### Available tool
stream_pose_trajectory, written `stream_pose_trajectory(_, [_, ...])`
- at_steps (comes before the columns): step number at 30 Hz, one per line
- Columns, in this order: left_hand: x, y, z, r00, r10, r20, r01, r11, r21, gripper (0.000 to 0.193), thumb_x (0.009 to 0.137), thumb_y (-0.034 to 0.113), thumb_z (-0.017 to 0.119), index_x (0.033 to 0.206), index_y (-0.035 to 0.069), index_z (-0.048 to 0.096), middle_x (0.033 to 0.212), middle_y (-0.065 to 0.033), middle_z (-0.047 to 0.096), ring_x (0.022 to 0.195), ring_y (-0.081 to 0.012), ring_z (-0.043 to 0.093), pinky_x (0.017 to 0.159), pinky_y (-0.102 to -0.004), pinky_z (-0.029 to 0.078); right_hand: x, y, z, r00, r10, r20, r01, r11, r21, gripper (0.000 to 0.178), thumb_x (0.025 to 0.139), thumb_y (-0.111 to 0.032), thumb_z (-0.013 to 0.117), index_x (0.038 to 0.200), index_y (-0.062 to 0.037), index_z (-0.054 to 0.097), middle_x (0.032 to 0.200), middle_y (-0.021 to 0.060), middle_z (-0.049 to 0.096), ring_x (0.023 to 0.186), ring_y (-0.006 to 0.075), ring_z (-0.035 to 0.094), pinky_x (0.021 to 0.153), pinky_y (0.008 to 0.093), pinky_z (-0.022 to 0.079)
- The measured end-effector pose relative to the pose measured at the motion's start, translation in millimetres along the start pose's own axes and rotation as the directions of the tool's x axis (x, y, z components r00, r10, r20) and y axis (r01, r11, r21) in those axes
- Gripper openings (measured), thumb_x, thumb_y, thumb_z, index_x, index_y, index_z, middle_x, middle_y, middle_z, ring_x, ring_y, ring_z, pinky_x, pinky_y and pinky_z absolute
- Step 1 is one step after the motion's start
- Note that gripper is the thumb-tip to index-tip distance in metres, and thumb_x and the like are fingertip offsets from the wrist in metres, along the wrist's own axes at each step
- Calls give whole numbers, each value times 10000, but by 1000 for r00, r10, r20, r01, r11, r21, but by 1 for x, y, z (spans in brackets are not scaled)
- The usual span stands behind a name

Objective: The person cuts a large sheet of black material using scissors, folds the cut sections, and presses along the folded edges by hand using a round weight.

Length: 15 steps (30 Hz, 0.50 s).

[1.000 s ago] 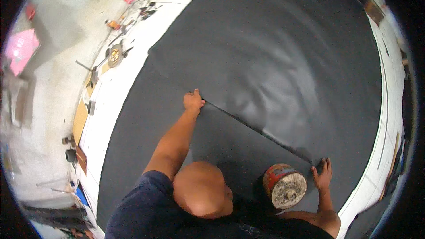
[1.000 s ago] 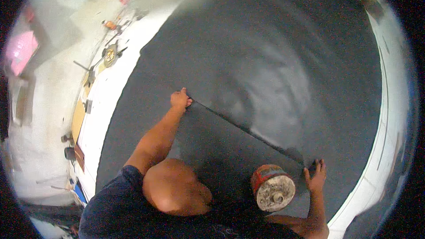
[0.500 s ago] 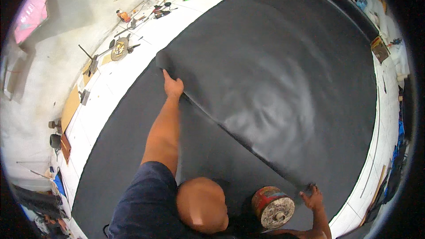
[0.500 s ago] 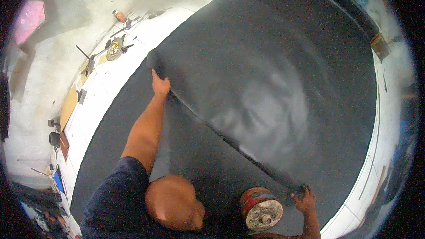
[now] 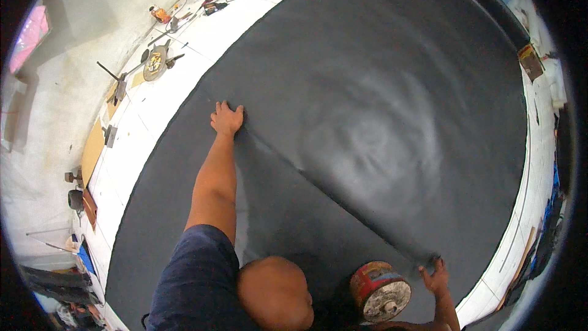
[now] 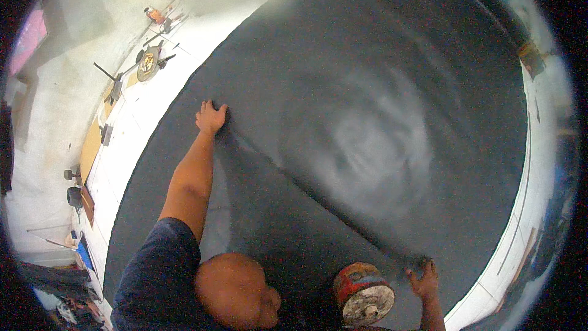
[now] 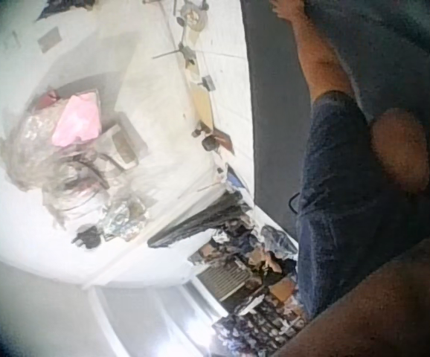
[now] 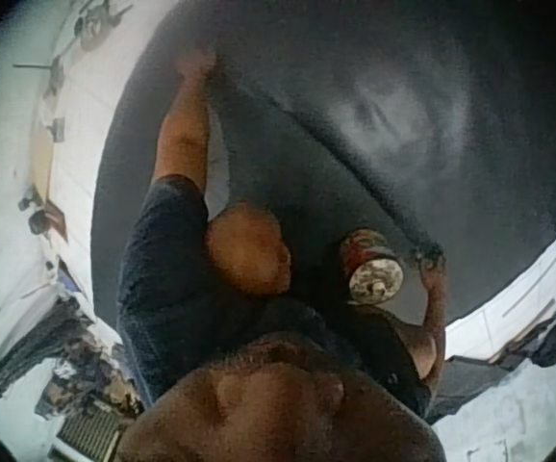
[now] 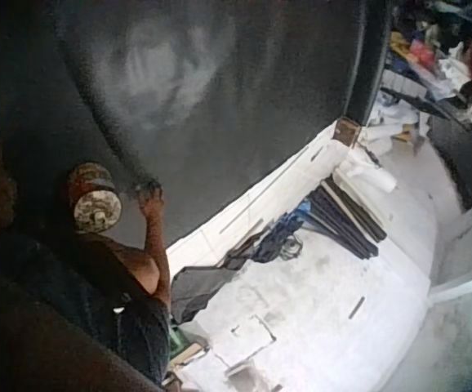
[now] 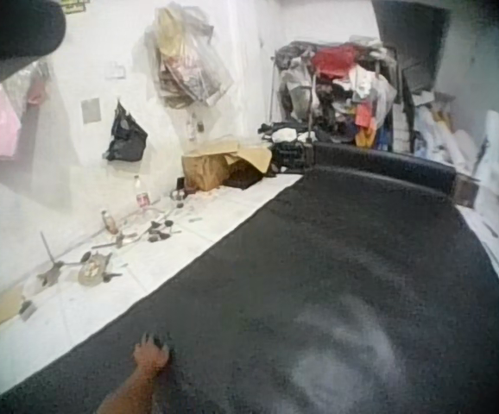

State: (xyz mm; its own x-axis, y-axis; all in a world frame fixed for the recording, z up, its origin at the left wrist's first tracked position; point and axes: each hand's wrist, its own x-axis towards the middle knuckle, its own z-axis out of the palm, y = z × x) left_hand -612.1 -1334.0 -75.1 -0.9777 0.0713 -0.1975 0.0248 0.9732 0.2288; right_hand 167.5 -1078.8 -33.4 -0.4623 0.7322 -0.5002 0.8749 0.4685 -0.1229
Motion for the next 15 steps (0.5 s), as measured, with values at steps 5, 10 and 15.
stream_pose_trajectory(5, [-54, -4, 27, 827, 428, -364, -498, 858, -124, 626, 856, 371, 636, 1398, 107, 472, 1499, -192, 352, 1381, -402, 307, 1118, -532, 257, 7, -9, 0, 997, -3, -80, 17, 985, 170, 794, 767, -517, 744, 1328, -13, 495, 1325, 252, 484, 1199, 428, 511, 970, 465, 463])
stream_pose_trajectory(10, [-217, 53, 49, 396, 918, 9, -909, 393, -139, 563, 836, 367, 679, 1340, 160, 539, 1460, -191, 391, 1369, -394, 331, 1116, -546, 259, 23, -17, 0, 989, 75, -127, -67, 995, 69, 781, 780, -506, 737, 1321, -20, 452, 1220, 207, 525, 1098, 397, 558, 896, 464, 485])
stream_pose_trajectory(15, [-256, 81, 69, 176, 970, 168, -975, 196, -109, 586, 807, 427, 711, 1318, 180, 565, 1455, -175, 400, 1367, -383, 342, 1120, -553, 253, 30, -13, -27, 993, 6, -120, -5, 1000, 4, 655, 819, -517, 689, 1240, -42, 530, 1179, 206, 570, 1047, 388, 594, 874, 468, 500])
